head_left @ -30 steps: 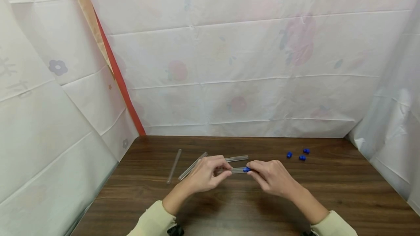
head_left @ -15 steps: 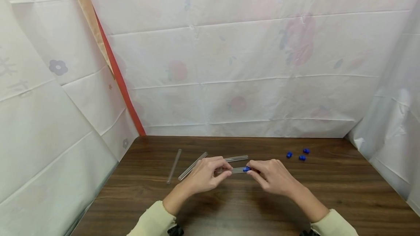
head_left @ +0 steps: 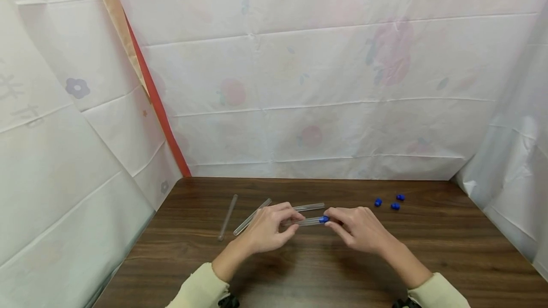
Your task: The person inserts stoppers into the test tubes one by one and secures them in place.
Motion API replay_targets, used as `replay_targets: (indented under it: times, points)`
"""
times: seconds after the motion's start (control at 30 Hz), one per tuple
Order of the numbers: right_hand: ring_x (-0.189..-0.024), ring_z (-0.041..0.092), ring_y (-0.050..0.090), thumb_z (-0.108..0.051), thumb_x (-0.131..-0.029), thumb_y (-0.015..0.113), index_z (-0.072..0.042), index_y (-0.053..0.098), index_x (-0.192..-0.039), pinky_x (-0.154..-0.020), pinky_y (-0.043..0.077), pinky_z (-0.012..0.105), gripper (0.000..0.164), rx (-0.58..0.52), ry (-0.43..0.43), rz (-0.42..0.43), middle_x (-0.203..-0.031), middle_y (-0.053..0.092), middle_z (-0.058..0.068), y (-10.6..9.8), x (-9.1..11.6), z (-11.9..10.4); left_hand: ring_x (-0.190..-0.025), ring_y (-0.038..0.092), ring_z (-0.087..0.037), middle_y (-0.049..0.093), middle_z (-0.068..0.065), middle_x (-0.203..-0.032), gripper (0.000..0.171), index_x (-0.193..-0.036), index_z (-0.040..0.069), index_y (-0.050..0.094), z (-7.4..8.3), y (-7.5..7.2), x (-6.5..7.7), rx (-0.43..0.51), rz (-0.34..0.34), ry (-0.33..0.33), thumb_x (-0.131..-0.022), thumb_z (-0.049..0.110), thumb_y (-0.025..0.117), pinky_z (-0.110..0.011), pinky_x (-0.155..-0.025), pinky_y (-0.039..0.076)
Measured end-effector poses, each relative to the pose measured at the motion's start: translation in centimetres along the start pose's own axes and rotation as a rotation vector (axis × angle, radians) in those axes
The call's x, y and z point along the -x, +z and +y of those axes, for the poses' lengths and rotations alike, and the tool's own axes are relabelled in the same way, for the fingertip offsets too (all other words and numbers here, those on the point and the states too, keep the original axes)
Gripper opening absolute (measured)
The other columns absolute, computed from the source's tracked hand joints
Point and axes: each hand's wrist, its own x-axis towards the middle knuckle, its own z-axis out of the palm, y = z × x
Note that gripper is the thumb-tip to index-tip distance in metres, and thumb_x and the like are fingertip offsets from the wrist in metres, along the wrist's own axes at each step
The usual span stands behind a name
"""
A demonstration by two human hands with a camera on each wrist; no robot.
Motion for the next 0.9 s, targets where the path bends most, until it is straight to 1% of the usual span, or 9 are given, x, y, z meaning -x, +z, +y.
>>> replay_targets:
  times: [0.2,0.3,0.4,0.47,0.57,0.67,0.8,0.83,0.9]
  points:
    - [-0.064,-0.017,0.036,-0.024,-0.109,0.075,-0.021,0.072,-0.110,-0.056,0.030,0.005,0.004,0.013,0.002,-0.007,-0.079,0.067,-0.018,0.0,0.4,0.3,-0.065,0.039,0.011,0.077,0.006,-0.103,0.023,-0.119,0.021,0.087,0.0,-0.1,0.1,0.013,-0.026,-0.015,-0.100,0.017,0.074,-0.008,-0.059,0.033]
    - [-0.064,-0.017,0.036,-0.027,-0.111,0.072,-0.021,0.072,-0.110,-0.056,0.030,0.004,0.006,0.022,0.010,-0.012,-0.080,0.068,-0.018,-0.1,0.6,0.4,-0.065,0.037,0.012,0.075,0.006,-0.100,0.024,-0.120,0.021,0.087,-0.1,-0.1,0.1,0.024,-0.027,-0.011,-0.100,0.016,0.074,-0.009,-0.058,0.032]
    - [-0.064,-0.017,0.037,-0.027,-0.111,0.072,-0.021,0.073,-0.111,-0.056,0.030,0.004,0.005,0.028,0.013,-0.011,-0.082,0.070,-0.018,-0.2,0.7,0.6,-0.064,0.042,0.008,0.074,0.006,-0.097,0.024,-0.119,0.020,0.087,-0.2,-0.2,0.2,0.029,-0.014,0.003,-0.099,0.015,0.075,-0.009,-0.059,0.033]
    - [-0.064,-0.017,0.038,-0.024,-0.109,0.075,-0.021,0.073,-0.111,-0.056,0.030,0.004,0.004,0.027,0.013,-0.008,-0.082,0.071,-0.018,-0.3,0.8,0.7,-0.063,0.047,0.003,0.074,0.005,-0.096,0.024,-0.118,0.019,0.087,-0.3,-0.2,0.2,0.029,-0.009,0.010,-0.098,0.014,0.076,-0.010,-0.059,0.034]
    - [-0.063,-0.016,0.041,-0.019,-0.104,0.080,-0.021,0.074,-0.112,-0.056,0.030,0.005,0.010,0.016,0.009,-0.009,-0.082,0.072,-0.017,-0.4,0.8,0.8,-0.062,0.056,-0.007,0.075,0.005,-0.095,0.023,-0.118,0.019,0.087,-0.3,-0.3,0.3,0.031,-0.012,0.006,-0.098,0.014,0.078,-0.010,-0.059,0.035]
    - [-0.064,-0.012,0.055,-0.016,-0.101,0.083,-0.021,0.075,-0.114,-0.057,0.037,0.005,0.016,-0.004,0.005,-0.014,-0.085,0.076,-0.014,-0.5,0.7,1.0,-0.065,0.063,-0.012,0.075,0.005,-0.095,0.022,-0.118,0.019,0.087,-0.4,-0.3,0.3,0.030,-0.023,0.000,-0.098,0.014,0.079,-0.008,-0.060,0.036]
    - [-0.075,0.001,0.076,-0.021,-0.100,0.086,-0.018,0.077,-0.120,-0.061,0.050,0.010,0.022,-0.016,0.009,-0.021,-0.095,0.083,-0.007,-0.9,0.7,1.6,-0.069,0.067,-0.009,0.077,0.006,-0.097,0.021,-0.116,0.020,0.087,-0.5,-0.4,0.3,0.010,-0.027,0.003,-0.098,0.014,0.080,-0.008,-0.062,0.038]
    - [-0.077,0.004,0.078,-0.022,-0.099,0.087,-0.018,0.077,-0.121,-0.062,0.051,0.011,0.025,-0.011,0.015,-0.022,-0.096,0.083,-0.005,-1.1,0.8,1.8,-0.070,0.067,-0.009,0.077,0.006,-0.097,0.021,-0.116,0.021,0.086,-0.5,-0.4,0.3,0.006,-0.026,0.005,-0.097,0.014,0.080,-0.008,-0.062,0.037]
    - [-0.075,0.002,0.075,-0.023,-0.097,0.089,-0.018,0.079,-0.122,-0.061,0.051,0.012,0.028,-0.001,0.027,-0.027,-0.101,0.084,-0.003,-1.4,0.9,2.2,-0.071,0.067,-0.009,0.077,0.007,-0.097,0.021,-0.116,0.021,0.086,-0.5,-0.4,0.4,-0.002,-0.028,0.005,-0.097,0.014,0.080,-0.009,-0.063,0.037]
